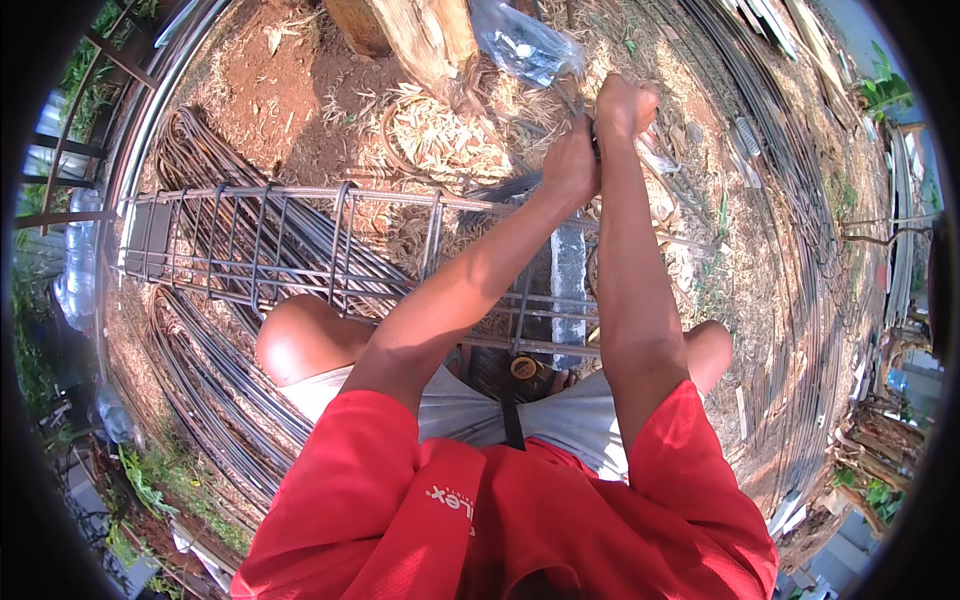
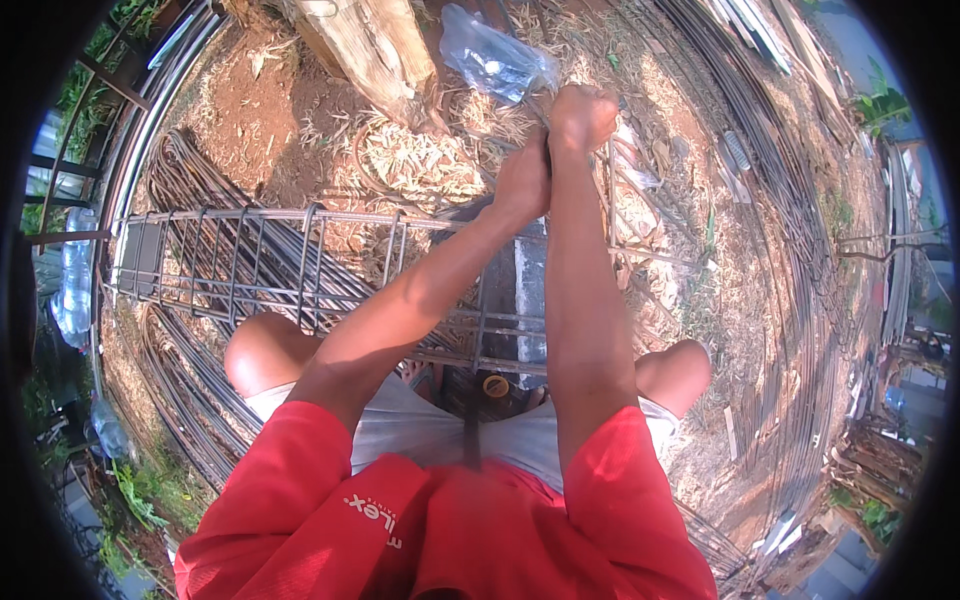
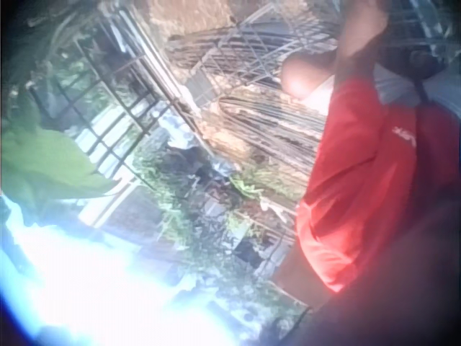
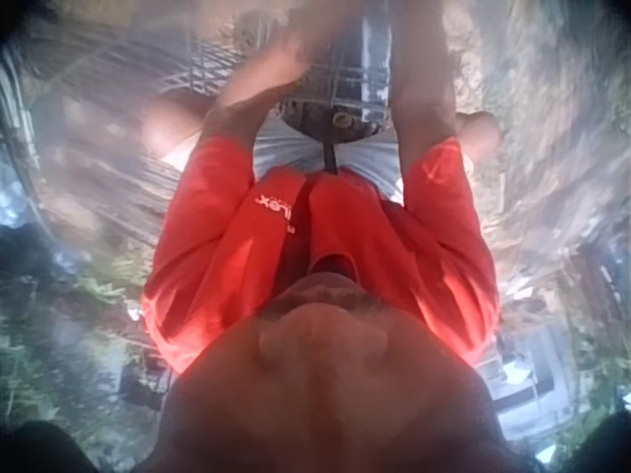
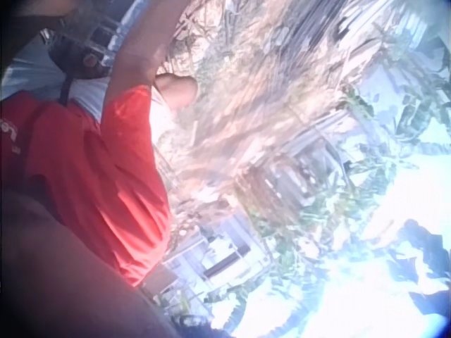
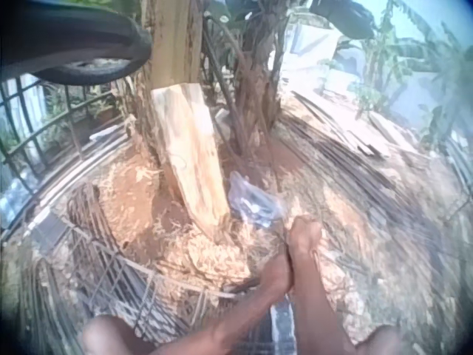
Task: The person assembles a metal frame by hand, bending and twisting metal rods to form a grid structure. They work on the ground, manipulating the rods to create a rectangular frame with crossbars.
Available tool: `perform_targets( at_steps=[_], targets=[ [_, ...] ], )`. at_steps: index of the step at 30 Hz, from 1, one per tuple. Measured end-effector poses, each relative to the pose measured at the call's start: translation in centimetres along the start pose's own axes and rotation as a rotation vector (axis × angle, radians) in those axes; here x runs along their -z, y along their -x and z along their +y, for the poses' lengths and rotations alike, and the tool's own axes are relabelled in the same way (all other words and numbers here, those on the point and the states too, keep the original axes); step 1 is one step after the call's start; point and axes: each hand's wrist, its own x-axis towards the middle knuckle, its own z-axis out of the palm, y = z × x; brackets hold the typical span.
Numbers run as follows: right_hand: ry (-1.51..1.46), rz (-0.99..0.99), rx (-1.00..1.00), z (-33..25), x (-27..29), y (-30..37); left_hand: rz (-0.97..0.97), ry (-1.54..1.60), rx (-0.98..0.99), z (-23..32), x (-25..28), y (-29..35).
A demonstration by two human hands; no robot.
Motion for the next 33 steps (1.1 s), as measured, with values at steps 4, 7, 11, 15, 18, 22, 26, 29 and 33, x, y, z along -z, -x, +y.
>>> perform_targets(
  at_steps=[4,7,11,15,18,22,26,29,33],
  targets=[
    [-0.078,-0.038,0.082,0.3,2.8,0.9,0.037,0.104,0.024,1.6,-0.5,0.1],
    [-0.258,-0.393,-0.036,0.4,6.2,-0.1,-0.031,0.209,-0.005,1.3,0.3,-0.5],
    [-0.769,-0.820,-0.253,0.0,9.1,0.1,-0.434,0.651,0.048,0.6,2.0,-1.0],
    [-0.870,-0.802,-0.380,-1.1,8.2,0.7,-0.512,0.728,0.096,0.6,2.9,-1.1],
    [-0.872,-0.686,-0.372,-1.0,6.7,0.7,-0.525,0.685,0.087,0.5,2.8,-1.0],
    [-0.856,-0.563,-0.406,-0.6,5.9,0.1,-0.559,0.640,0.130,0.8,2.2,-1.3],
    [-0.887,-0.473,-0.490,-0.7,8.9,0.7,-0.598,0.449,0.090,2.2,2.3,-0.9],
    [-0.995,-0.592,-0.355,0.9,14.6,2.0,-0.523,0.330,-0.305,3.5,2.7,2.3],
    [-1.234,-0.779,-0.293,5.7,23.4,2.1,-0.659,0.167,-0.368,4.7,4.0,10.1]
  ],
)
